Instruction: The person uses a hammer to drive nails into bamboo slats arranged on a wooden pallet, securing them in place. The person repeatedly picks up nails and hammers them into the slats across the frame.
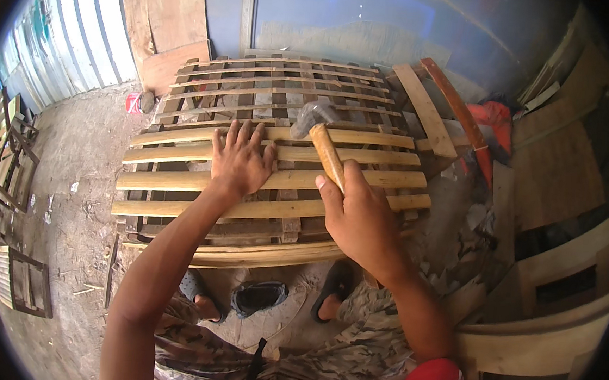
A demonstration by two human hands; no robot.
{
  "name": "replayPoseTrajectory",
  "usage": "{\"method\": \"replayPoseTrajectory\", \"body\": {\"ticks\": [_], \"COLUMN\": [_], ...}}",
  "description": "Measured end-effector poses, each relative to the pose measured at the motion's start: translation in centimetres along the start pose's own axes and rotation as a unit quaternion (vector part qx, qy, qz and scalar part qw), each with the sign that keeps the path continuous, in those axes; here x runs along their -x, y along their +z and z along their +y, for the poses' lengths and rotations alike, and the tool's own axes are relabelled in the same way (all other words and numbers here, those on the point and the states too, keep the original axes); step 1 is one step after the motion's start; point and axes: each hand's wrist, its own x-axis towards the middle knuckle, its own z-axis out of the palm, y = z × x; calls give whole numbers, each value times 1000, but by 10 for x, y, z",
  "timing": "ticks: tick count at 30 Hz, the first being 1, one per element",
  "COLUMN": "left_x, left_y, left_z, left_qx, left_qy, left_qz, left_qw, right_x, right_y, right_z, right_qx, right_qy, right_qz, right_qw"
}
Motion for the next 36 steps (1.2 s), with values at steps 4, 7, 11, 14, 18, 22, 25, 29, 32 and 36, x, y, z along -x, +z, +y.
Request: {"method": "replayPoseTrajectory", "body": {"ticks": [4, 7, 11, 14, 18, 22, 25, 29, 32, 36], "left_x": [1, 3, 2, 2, 1, 1, 3, 3, 2, -1], "left_y": [-4, -2, -7, -8, -2, -1, -1, 2, 1, -1], "left_z": [5, 1, 9, 11, 0, 6, 6, 0, 1, 7], "left_qx": [-31, -43, -40, -49, -40, -40, -49, -46, -43, -47], "left_qy": [9, 22, 21, 9, 14, 18, 15, 7, 12, 12], "left_qz": [-3, 19, 8, -15, 34, 28, 32, 32, 37, 33], "left_qw": [999, 999, 999, 999, 999, 999, 998, 998, 998, 998], "right_x": [-5, -6, 4, 9, -1, 2, 7, 6, 5, 12], "right_y": [9, -4, 10, 18, 3, 24, 26, 7, 14, 32], "right_z": [19, 3, 12, 26, 3, 18, 34, 10, 5, 31], "right_qx": [-3, -8, -3, 47, -16, -7, 44, -28, -12, 43], "right_qy": [-27, -28, 8, 12, -33, -65, 4, 13, -33, -4], "right_qz": [-29, 3, -22, -101, 6, 61, -68, -5, 27, -69], "right_qw": [999, 1000, 1000, 994, 999, 996, 997, 999, 999, 997]}}
